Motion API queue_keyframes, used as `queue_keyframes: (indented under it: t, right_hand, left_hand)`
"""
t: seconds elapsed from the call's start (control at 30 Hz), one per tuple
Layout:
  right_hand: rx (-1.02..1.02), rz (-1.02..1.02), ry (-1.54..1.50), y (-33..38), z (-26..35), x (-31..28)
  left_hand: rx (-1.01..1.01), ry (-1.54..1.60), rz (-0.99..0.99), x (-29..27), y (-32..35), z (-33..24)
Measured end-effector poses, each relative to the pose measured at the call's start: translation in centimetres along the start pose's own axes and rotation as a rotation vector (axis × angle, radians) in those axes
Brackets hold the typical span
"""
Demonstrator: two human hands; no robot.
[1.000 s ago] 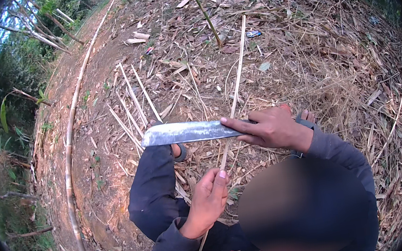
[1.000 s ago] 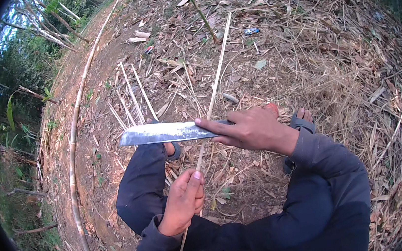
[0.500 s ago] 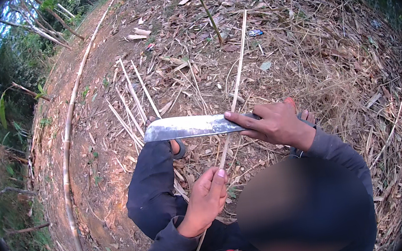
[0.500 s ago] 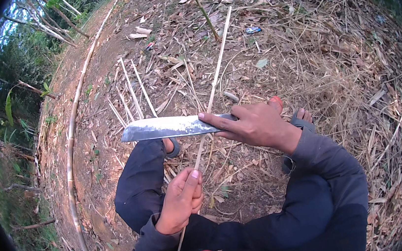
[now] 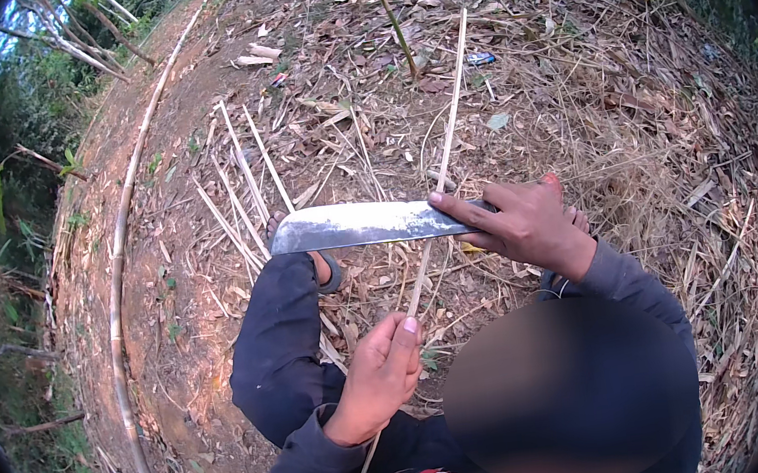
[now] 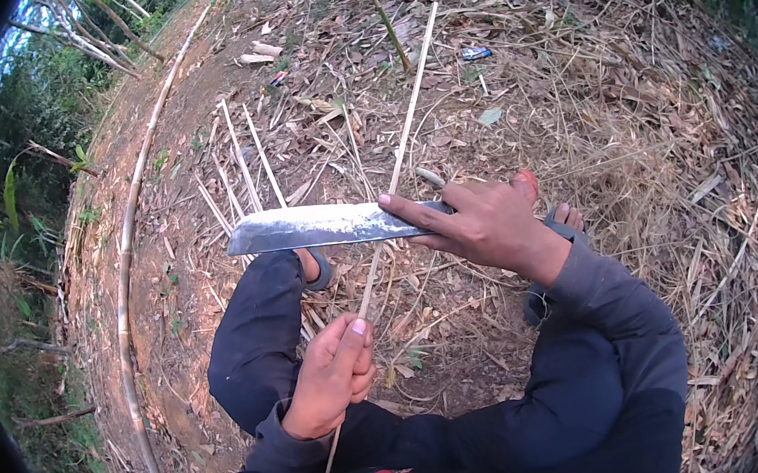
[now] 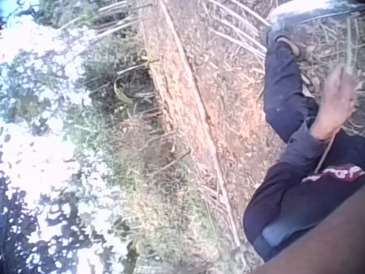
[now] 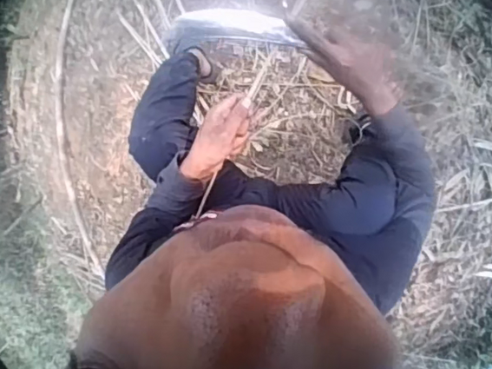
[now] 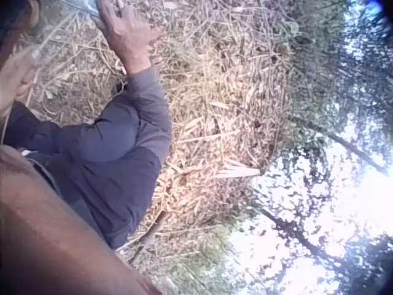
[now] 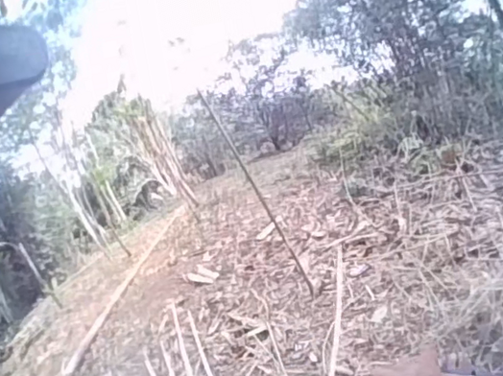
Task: The person sits on the ground and uses a machete to shave and split thin bamboo strips. They hold the bamboo with one hand and repeatedly strike it with the machete to remove the outer layer and separate the pieces.
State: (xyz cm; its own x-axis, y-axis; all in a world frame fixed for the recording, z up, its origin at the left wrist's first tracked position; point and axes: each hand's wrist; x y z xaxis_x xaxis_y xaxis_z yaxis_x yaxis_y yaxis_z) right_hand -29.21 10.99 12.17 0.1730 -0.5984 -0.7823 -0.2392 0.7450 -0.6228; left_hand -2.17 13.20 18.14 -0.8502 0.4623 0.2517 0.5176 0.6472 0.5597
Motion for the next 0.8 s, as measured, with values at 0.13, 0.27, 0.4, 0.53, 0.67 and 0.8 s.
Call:
queue_keyframes:
  t: [0.13,0.27,0.4,0.53,0.67,0.8]
  right_hand:
    - [0.472,-0.153,-0.113,0.3,-5.9,4.4]
    - [0.775,-0.155,-0.365,0.4,-8.8,3.4]
    - [0.472,-0.167,-0.516,0.4,-3.3,1.8]
    - [-0.009,0.200,-0.233,0.1,1.8,-1.2]
    - [-0.058,0.095,0.015,-0.1,0.4,-0.5]
    - [0.614,-0.006,-0.224,1.3,-7.1,3.4]
  left_hand:
    - [-0.009,-0.018,0.031,-0.2,0.2,0.2]
    - [-0.058,0.002,0.077,0.0,0.1,0.0]
    - [-0.003,0.010,0.026,0.0,-0.2,-0.2]
    - [0.015,0.020,-0.006,-0.3,-0.1,0.0]
    - [0.012,-0.044,0.002,-0.5,-0.1,0.3]
    - [-0.053,-0.067,0.068,-0.7,0.3,0.7]
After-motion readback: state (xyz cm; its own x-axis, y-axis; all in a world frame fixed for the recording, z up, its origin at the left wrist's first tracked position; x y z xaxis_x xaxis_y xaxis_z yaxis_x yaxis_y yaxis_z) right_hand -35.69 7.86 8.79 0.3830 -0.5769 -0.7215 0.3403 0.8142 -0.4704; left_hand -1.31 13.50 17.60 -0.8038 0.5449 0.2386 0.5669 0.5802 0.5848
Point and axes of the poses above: each hand's wrist, its own y-axis away from the middle knuckle, its own x-axis out of the palm, z = x × y, and after that the axes turned 3 degrees about y, right-handed
